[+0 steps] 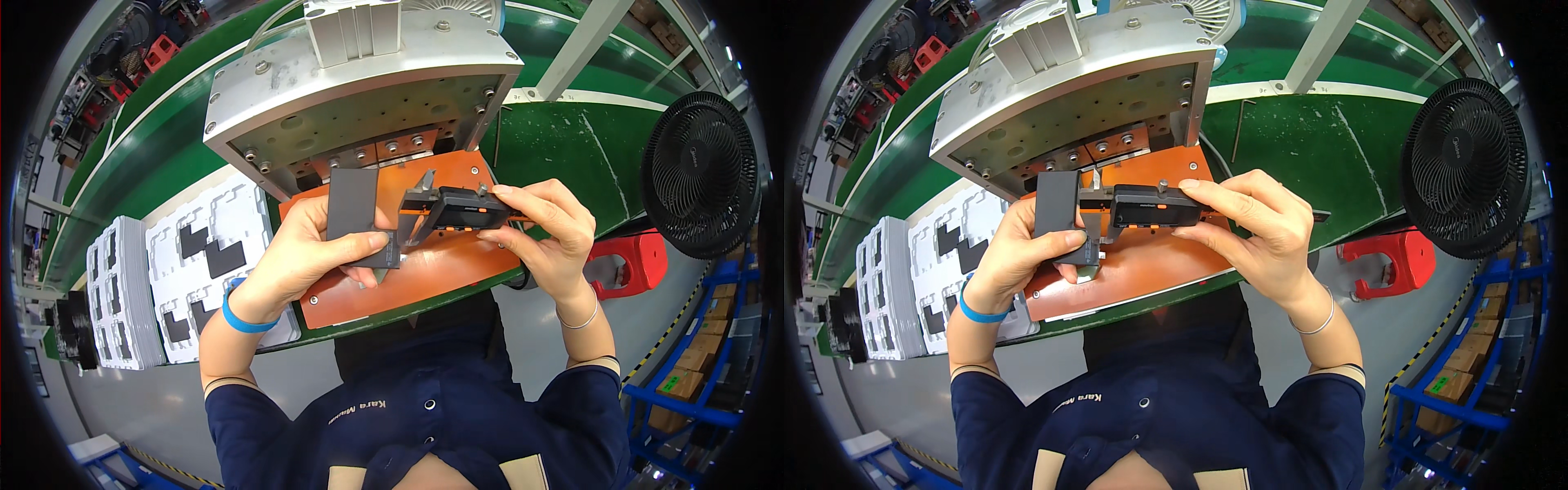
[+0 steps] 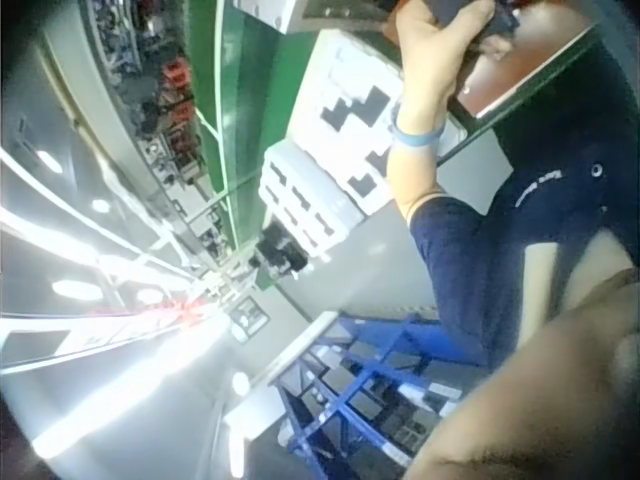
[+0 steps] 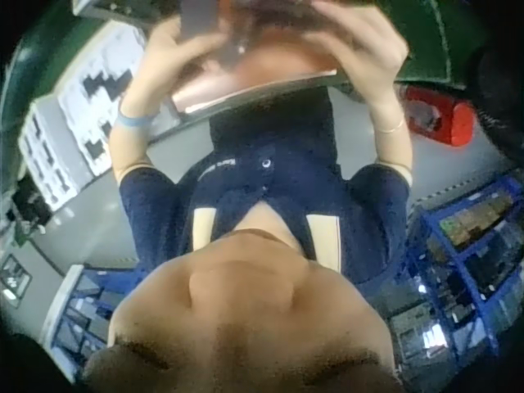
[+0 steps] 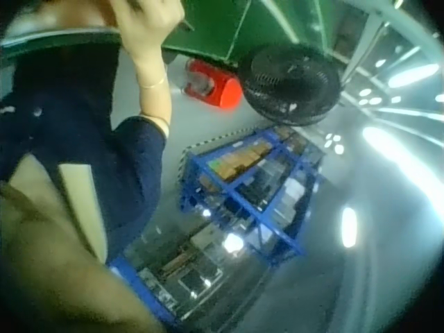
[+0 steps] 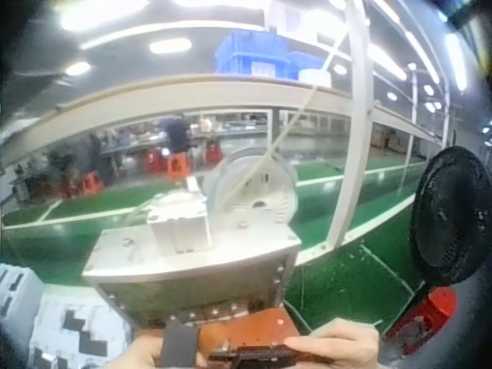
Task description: The person repeatedly picks up small black rectangular components from a white tray, places them into a press machine, and uses a caliper to measure the components after pressing. The person then returns the components to the tray and repeats the process.
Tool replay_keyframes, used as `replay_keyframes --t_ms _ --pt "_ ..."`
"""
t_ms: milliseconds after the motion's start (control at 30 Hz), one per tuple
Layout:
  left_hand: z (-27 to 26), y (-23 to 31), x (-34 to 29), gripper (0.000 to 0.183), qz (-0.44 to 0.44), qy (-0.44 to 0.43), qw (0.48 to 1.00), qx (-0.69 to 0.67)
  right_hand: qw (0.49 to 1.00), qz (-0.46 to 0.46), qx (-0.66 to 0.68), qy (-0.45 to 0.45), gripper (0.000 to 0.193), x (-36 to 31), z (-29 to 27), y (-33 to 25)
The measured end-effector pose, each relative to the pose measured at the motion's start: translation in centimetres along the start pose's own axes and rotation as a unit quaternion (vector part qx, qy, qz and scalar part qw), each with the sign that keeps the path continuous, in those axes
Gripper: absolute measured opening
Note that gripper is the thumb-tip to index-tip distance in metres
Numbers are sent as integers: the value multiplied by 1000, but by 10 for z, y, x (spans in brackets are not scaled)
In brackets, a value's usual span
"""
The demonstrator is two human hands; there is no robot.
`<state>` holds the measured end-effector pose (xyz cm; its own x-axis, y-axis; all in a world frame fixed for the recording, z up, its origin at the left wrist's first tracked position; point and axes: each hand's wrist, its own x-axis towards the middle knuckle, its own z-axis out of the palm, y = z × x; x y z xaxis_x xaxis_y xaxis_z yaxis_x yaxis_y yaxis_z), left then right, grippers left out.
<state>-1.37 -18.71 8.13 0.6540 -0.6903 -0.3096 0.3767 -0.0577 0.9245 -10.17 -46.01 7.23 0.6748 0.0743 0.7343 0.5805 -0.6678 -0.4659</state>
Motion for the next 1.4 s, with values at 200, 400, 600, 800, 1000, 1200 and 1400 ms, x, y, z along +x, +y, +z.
replay_keyframes --t_ms 200,400,600,800,1000,1200,1400 --pt "0 -1 0 25 4 2 1000 -10 1000 -9 -1 -18 48 -1 -2 -4" --pt "1 -1 -1 25 3 13 1000 -16 1000 -3 0 -12 48 -3 2 -3" --pt "1 -1 0 25 7 10 1000 -14 1000 -3 -3 -13 48 -4 -1 -2" --pt "1 -1 0 25 9 8 1000 -11 1000 6 2 -14 49 -5 1 -2" --pt "0 0 -2 23 26 -14 1000 -4 1000 4 3 -6 49 -5 1 -3" --pt "-1 1 0 17 25 -22 999 -22 1000 -19 -11 -4 48 -3 2 -2" --pt "-2 1 0 18 24 -22 999 -4 1000 -25 -14 -4 48 -1 6 -1"
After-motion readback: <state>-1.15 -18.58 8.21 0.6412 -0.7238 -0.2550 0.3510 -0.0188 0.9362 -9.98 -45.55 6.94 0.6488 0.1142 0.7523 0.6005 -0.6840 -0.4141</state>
